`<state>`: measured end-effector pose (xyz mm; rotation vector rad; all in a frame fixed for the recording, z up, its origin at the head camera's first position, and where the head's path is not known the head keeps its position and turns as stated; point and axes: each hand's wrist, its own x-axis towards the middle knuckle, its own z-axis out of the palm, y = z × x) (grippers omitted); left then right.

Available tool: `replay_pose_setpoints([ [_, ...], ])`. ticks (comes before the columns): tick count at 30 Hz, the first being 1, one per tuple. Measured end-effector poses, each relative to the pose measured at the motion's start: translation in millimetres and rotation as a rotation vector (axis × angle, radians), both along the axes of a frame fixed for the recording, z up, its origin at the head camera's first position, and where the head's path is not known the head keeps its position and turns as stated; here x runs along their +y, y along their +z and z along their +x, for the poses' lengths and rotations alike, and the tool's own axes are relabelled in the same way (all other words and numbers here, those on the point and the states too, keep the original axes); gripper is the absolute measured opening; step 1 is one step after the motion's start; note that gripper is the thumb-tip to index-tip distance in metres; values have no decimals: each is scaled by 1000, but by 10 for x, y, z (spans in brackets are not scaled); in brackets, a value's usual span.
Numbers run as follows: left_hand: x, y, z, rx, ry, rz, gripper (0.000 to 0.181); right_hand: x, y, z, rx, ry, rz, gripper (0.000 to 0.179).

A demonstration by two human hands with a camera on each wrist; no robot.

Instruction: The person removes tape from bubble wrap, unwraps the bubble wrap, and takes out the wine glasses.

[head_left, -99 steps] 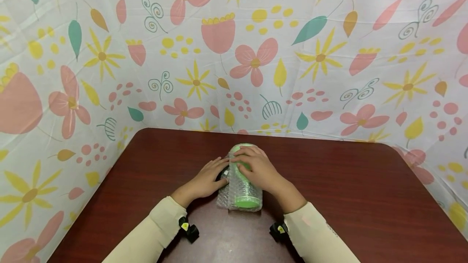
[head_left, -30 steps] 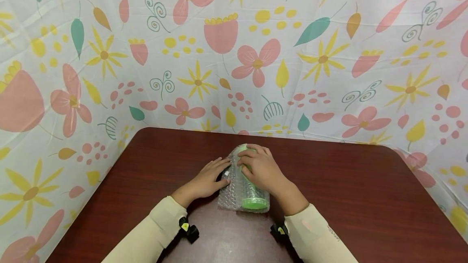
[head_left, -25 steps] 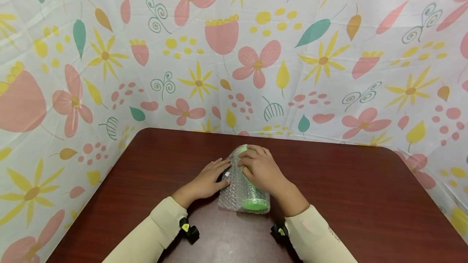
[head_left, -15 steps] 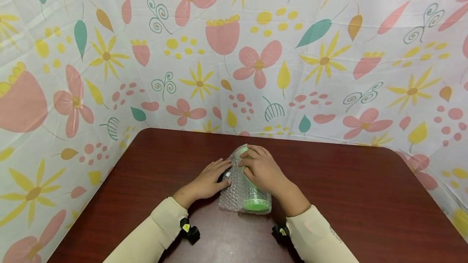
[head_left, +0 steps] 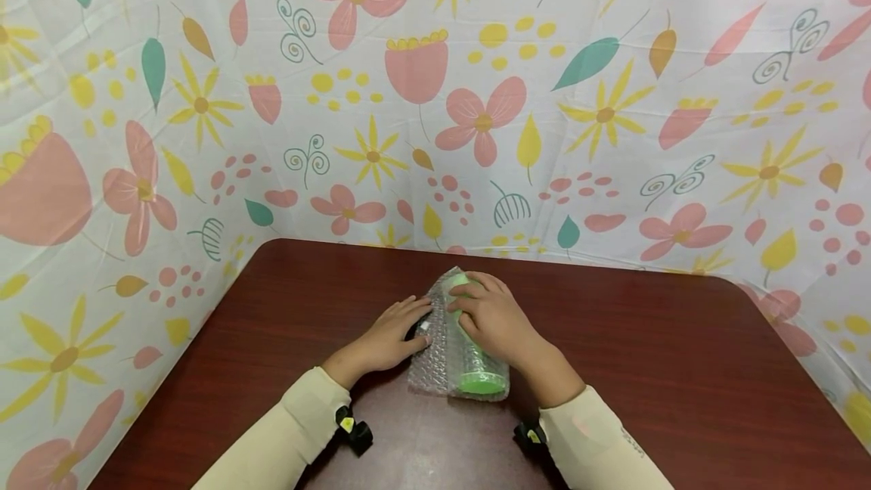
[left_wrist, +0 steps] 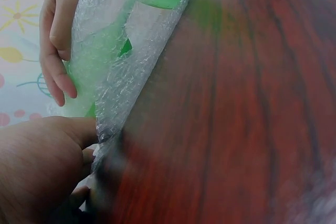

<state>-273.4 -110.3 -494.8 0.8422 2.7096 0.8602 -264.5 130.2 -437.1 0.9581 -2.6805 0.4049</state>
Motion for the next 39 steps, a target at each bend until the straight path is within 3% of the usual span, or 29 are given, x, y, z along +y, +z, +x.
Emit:
replay_pose_setpoints([
  [29,11,7,12,14,-4,-14,59,125,5,53,-58,-10,-45,30],
  [39,-10,2,24,16,-19,-46,55,172,-19,44,-42,-26,-49,28],
])
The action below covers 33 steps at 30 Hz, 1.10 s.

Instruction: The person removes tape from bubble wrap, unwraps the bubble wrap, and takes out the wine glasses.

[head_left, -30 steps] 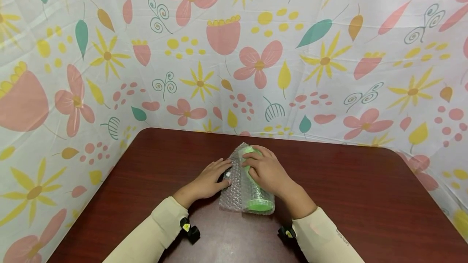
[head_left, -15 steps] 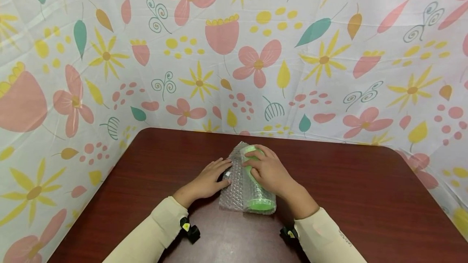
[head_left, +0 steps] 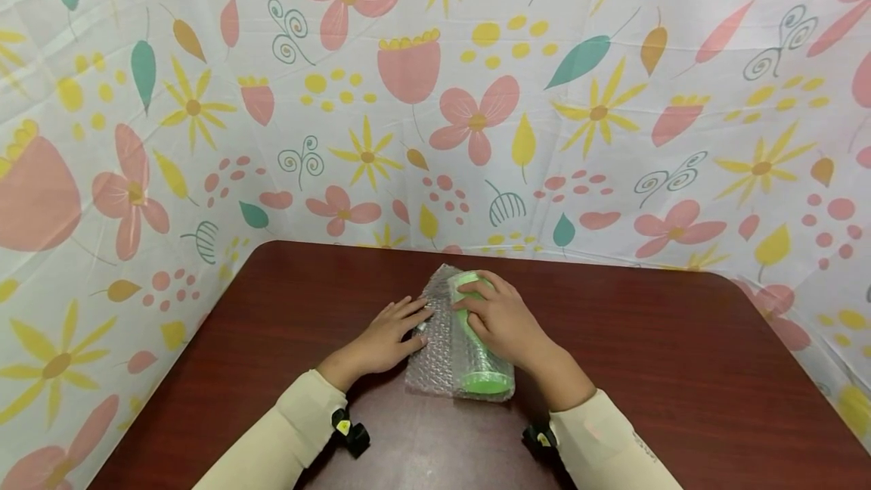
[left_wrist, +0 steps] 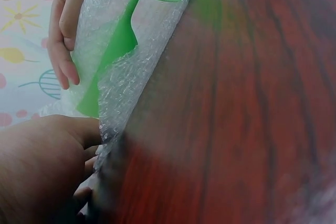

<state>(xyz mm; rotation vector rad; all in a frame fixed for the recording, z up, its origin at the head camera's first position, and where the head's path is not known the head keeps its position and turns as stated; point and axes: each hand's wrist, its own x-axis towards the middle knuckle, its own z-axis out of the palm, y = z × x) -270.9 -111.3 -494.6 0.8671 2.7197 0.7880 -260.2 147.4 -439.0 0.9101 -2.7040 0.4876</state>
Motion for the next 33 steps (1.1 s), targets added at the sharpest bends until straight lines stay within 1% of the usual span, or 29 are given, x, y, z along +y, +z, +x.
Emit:
replay_pose_setpoints([
  [5,-14,-19,-8,7,-6,-18,56,9,8,8,3,-13,-6,27],
  [9,-25,-27,-7,2,-1,-39,57,7,4,12,20,-16,-7,22],
  [12,-33,-21,0,5,5,-50,57,8,-5,14,40,-17,-4,18],
  [18,-49,10,14,7,0,-69,58,10,-10,14,68,-15,-6,18],
  [23,-67,36,23,5,-8,-84,59,9,3,19,60,-14,-4,18],
  [28,-85,48,32,1,-9,-83,60,10,23,34,31,-15,2,18],
  [31,-97,42,34,-4,-10,-74,59,10,23,37,36,-7,-1,18],
  [33,-109,37,38,-3,-10,-68,59,10,15,33,56,3,-5,17],
])
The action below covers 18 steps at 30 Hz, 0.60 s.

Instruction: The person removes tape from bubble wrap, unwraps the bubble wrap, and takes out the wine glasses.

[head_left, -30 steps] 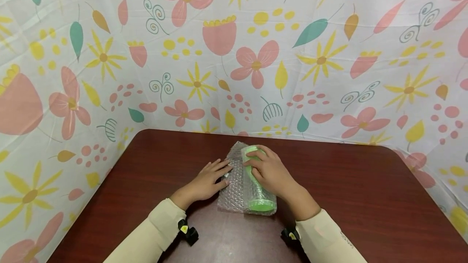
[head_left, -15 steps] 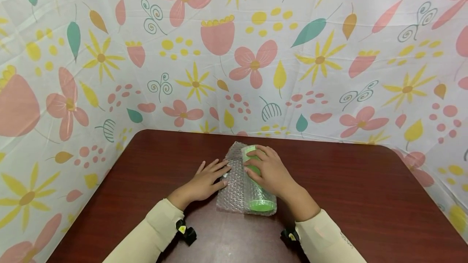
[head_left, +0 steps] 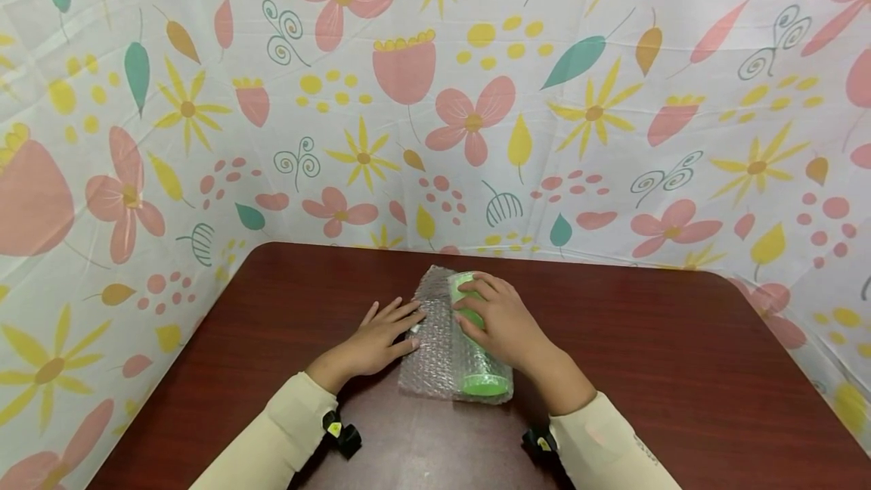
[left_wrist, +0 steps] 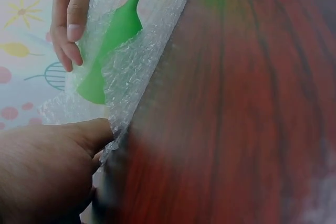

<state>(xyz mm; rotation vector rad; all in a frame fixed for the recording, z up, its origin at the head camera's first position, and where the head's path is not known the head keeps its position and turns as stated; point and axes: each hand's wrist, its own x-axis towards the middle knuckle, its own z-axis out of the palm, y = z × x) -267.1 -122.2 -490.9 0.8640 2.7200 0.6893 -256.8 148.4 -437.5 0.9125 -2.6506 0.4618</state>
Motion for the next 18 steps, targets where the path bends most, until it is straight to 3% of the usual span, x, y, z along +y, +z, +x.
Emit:
replay_pose_setpoints([
  [18,-89,-16,31,20,-2,1,58,13,-11,-4,69,37,-6,16],
])
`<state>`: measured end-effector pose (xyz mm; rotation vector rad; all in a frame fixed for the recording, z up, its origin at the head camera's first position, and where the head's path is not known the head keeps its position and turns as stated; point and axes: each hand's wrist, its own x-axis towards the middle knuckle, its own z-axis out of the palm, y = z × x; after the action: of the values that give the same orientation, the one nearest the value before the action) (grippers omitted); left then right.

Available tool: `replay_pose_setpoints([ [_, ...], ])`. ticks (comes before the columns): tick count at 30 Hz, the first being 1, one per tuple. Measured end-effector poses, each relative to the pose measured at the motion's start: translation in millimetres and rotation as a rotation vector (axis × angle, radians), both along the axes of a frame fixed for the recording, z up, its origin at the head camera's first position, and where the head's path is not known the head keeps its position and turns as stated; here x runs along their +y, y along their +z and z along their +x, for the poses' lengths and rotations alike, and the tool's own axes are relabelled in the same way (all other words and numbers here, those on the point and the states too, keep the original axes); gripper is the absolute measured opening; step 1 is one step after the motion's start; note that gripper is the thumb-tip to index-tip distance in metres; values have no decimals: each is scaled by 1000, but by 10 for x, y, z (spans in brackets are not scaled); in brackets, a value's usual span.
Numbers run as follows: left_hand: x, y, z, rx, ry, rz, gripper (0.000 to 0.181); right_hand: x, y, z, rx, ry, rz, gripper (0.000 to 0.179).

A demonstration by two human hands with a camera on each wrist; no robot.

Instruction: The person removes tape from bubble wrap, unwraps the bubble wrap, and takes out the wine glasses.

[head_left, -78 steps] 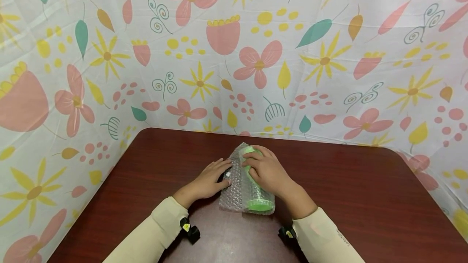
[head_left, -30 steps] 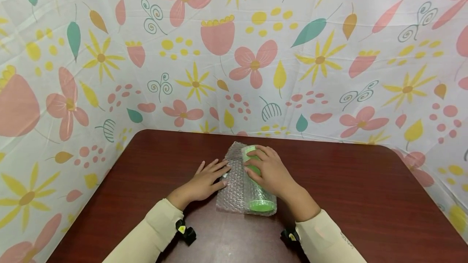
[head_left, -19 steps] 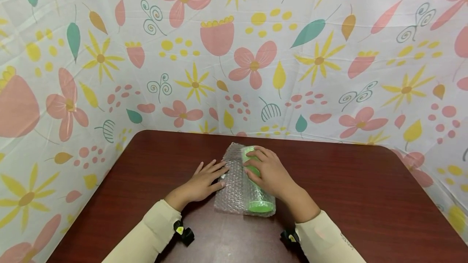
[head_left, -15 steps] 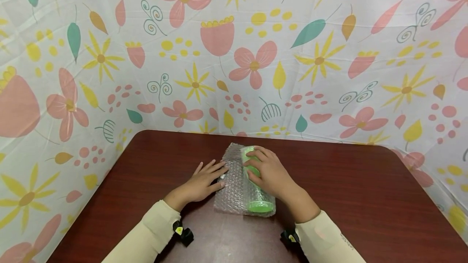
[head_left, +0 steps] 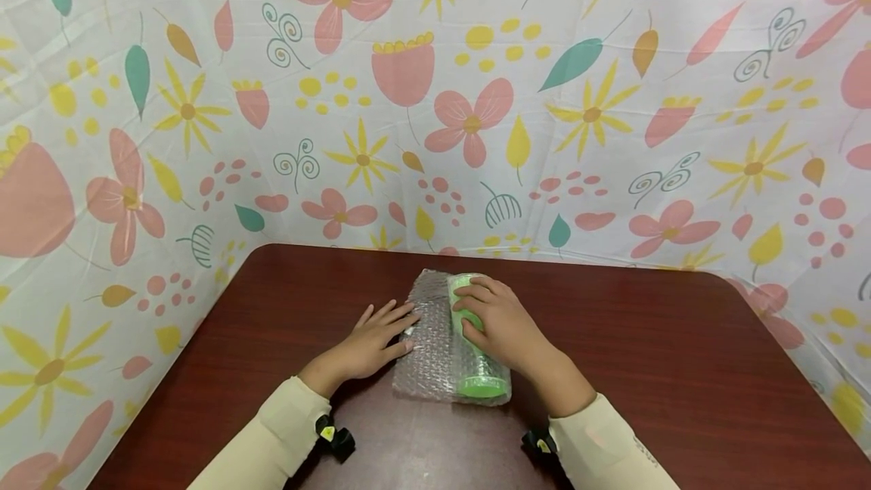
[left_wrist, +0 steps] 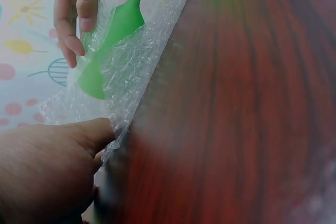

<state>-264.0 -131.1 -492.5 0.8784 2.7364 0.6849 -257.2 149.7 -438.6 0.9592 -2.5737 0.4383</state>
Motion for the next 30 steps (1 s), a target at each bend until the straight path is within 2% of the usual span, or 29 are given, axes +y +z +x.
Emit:
replay_pose_setpoints([
  [30,-127,-4,30,-12,2,44,58,27,24,43,-22,-5,-10,15],
])
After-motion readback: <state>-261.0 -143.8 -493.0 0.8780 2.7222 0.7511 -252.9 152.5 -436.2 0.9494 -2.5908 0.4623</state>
